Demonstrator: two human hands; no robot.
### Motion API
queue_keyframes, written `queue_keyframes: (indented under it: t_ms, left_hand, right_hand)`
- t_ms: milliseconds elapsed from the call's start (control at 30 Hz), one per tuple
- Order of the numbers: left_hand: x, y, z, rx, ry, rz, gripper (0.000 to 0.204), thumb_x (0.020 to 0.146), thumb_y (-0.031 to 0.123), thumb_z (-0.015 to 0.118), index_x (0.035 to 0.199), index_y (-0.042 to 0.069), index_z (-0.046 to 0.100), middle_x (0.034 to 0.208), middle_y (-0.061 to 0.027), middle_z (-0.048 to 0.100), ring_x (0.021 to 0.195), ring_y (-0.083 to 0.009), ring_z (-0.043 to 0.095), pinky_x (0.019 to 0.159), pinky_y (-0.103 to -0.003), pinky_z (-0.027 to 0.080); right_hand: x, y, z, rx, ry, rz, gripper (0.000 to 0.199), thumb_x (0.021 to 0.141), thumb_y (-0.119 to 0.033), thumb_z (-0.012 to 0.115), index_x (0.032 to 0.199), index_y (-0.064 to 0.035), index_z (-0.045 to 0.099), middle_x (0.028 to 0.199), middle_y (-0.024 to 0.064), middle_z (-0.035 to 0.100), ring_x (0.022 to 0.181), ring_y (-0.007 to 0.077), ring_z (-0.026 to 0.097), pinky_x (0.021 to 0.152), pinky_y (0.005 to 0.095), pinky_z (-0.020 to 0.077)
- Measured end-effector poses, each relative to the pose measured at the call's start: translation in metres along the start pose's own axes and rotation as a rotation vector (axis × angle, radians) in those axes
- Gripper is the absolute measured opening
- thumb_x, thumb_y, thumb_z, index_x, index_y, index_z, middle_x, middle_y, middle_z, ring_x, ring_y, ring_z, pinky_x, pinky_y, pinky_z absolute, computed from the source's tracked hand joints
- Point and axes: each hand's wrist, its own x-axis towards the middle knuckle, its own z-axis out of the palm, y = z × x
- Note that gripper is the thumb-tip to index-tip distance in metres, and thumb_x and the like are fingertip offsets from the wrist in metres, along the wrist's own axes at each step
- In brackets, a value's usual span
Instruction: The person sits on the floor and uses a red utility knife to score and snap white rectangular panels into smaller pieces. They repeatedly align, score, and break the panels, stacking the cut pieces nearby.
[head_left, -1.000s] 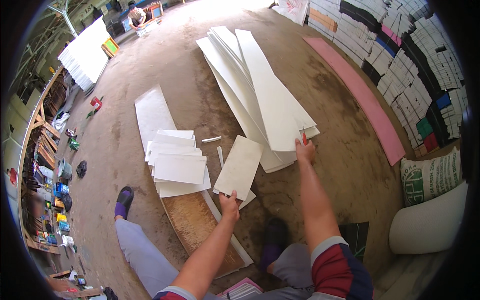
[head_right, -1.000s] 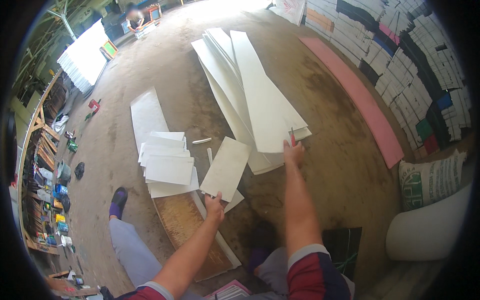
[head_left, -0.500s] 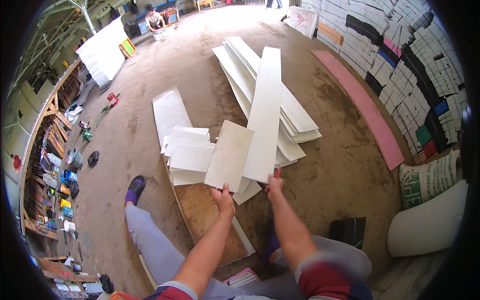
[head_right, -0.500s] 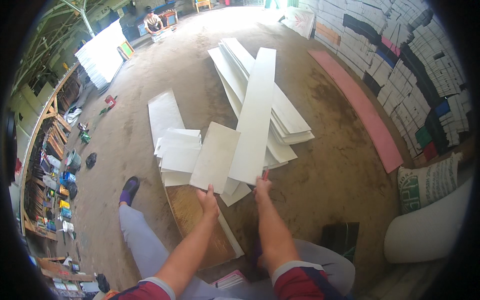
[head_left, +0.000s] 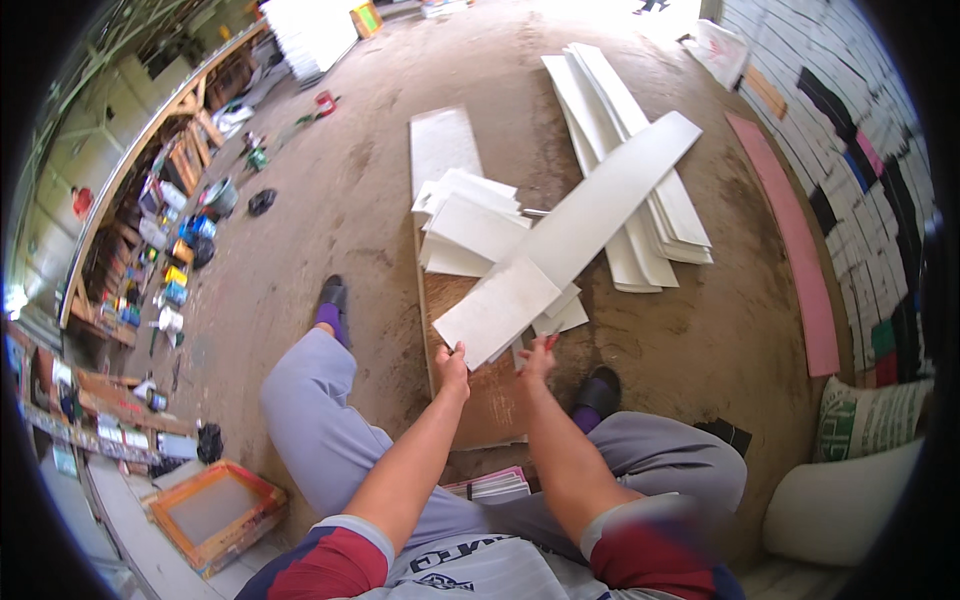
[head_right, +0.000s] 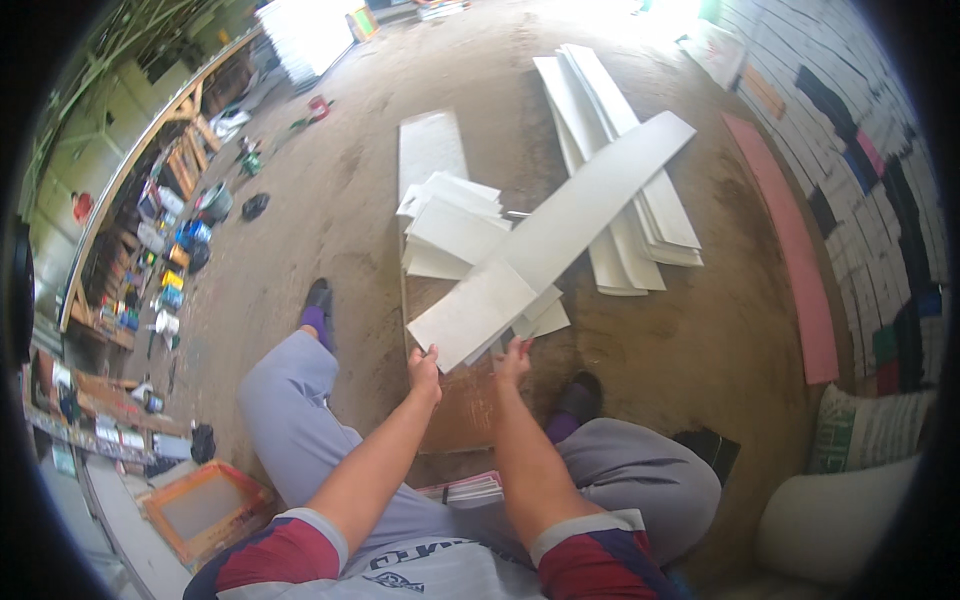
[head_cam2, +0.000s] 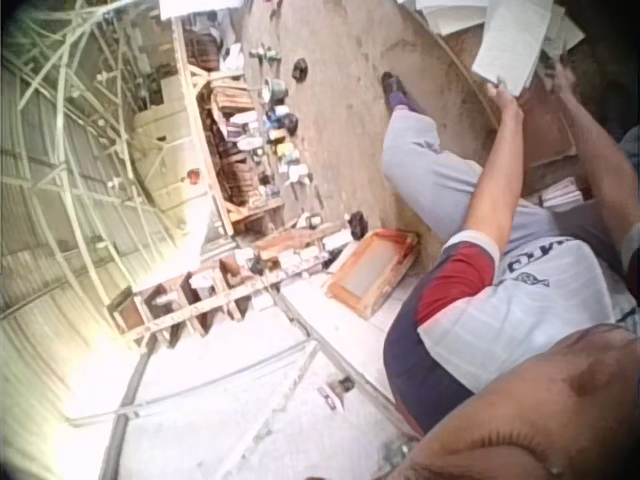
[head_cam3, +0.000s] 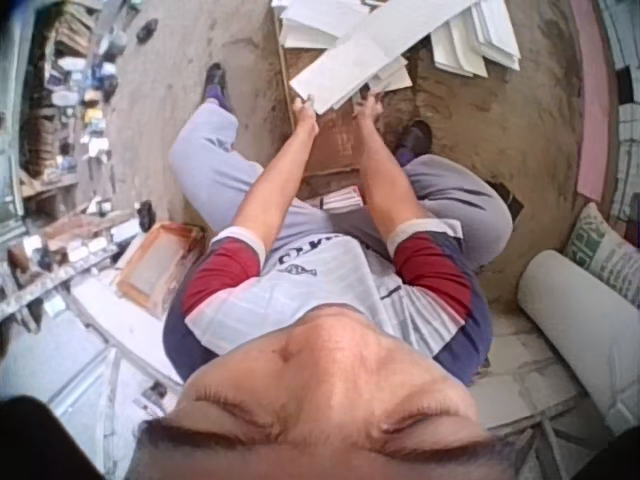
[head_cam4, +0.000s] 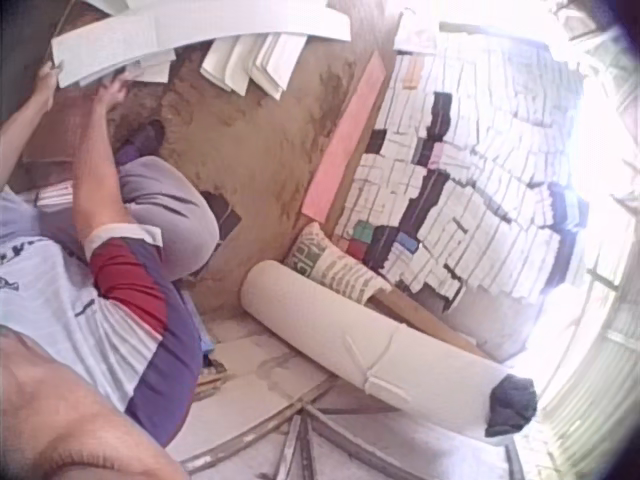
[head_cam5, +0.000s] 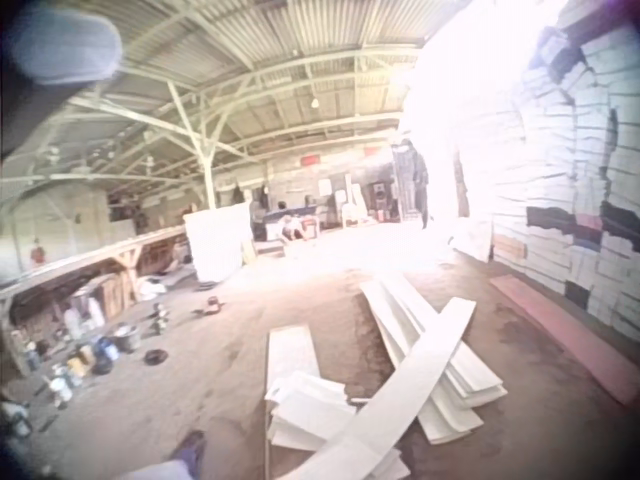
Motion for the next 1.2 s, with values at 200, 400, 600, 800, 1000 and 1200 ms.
queue_keyframes:
  t_ms: [200,400,600,800,1000,1200]
  left_hand:
    - [0.017,-0.047,-0.087,0.046,-0.014,-0.129,0.012,0.104,0.017,0.059,0.111,0.008,0.059,0.098,-0.006,0.067,0.08,-0.019,0.067,0.056,-0.037,0.057]
    - [0.026,-0.06,-0.098,-0.153,-0.107,-0.265,0.017,0.104,0.021,0.059,0.118,0.011,0.056,0.104,-0.0056,0.068,0.086,-0.0189,0.069,0.061,-0.037,0.059]
    - [0.034,-0.04,-0.068,-0.242,-0.176,-0.428,0.027,0.105,0.031,0.057,0.13,0.021,0.055,0.12,-0.0039,0.067,0.103,-0.0232,0.068,0.072,-0.047,0.057]
    - [0.063,-0.053,-0.042,-0.258,-0.232,-0.413,0.028,0.103,0.035,0.06,0.126,0.02,0.062,0.107,0.0001,0.071,0.086,-0.0144,0.067,0.06,-0.034,0.051]
    - [0.073,-0.057,-0.005,-0.107,-0.266,-0.274,0.036,0.106,0.033,0.056,0.132,0.007,0.057,0.121,-0.0067,0.068,0.106,-0.0195,0.067,0.092,-0.037,0.053]
    - [0.07,-0.072,-0.007,-0.095,-0.321,-0.177,0.033,0.106,0.029,0.057,0.126,0.003,0.06,0.117,-0.0071,0.069,0.105,-0.0183,0.067,0.091,-0.033,0.053]
  right_hand:
    - [-0.011,0.008,0.005,-0.359,-0.165,-0.097,0.045,0.093,-0.051,0.073,0.105,-0.0079,0.066,0.074,-0.0012,0.056,0.05,0.0102,0.04,0.041,0.0329,0.0315]
    - [0.058,0.015,0.001,-0.203,0.079,-0.427,0.043,0.093,-0.049,0.074,0.099,-0.007,0.066,0.079,-0.0016,0.058,0.061,0.0095,0.045,0.046,0.0336,0.034]
    - [0.112,-0.09,0.023,-0.159,0.077,-0.324,0.045,0.092,-0.049,0.076,0.111,-0.0116,0.06,0.077,-0.0005,0.056,0.049,0.0099,0.039,0.043,0.0319,0.0307]
    - [0.149,-0.171,0.059,-0.204,-0.033,-0.165,0.039,0.09,-0.042,0.079,0.102,-0.0156,0.053,0.065,-0.0056,0.037,0.044,0.0095,0.033,0.041,0.0311,0.0299]
    - [0.169,-0.193,0.052,-0.247,-0.02,-0.127,0.021,0.093,-0.023,0.075,0.104,-0.0122,0.06,0.07,-0.0043,0.046,0.051,0.0097,0.038,0.046,0.0306,0.031]
    - [0.147,-0.193,0.029,0.0,-0.081,-0.171,0.014,0.096,-0.019,0.072,0.103,-0.0169,0.06,0.069,-0.0053,0.052,0.05,0.0094,0.045,0.045,0.0284,0.0368]
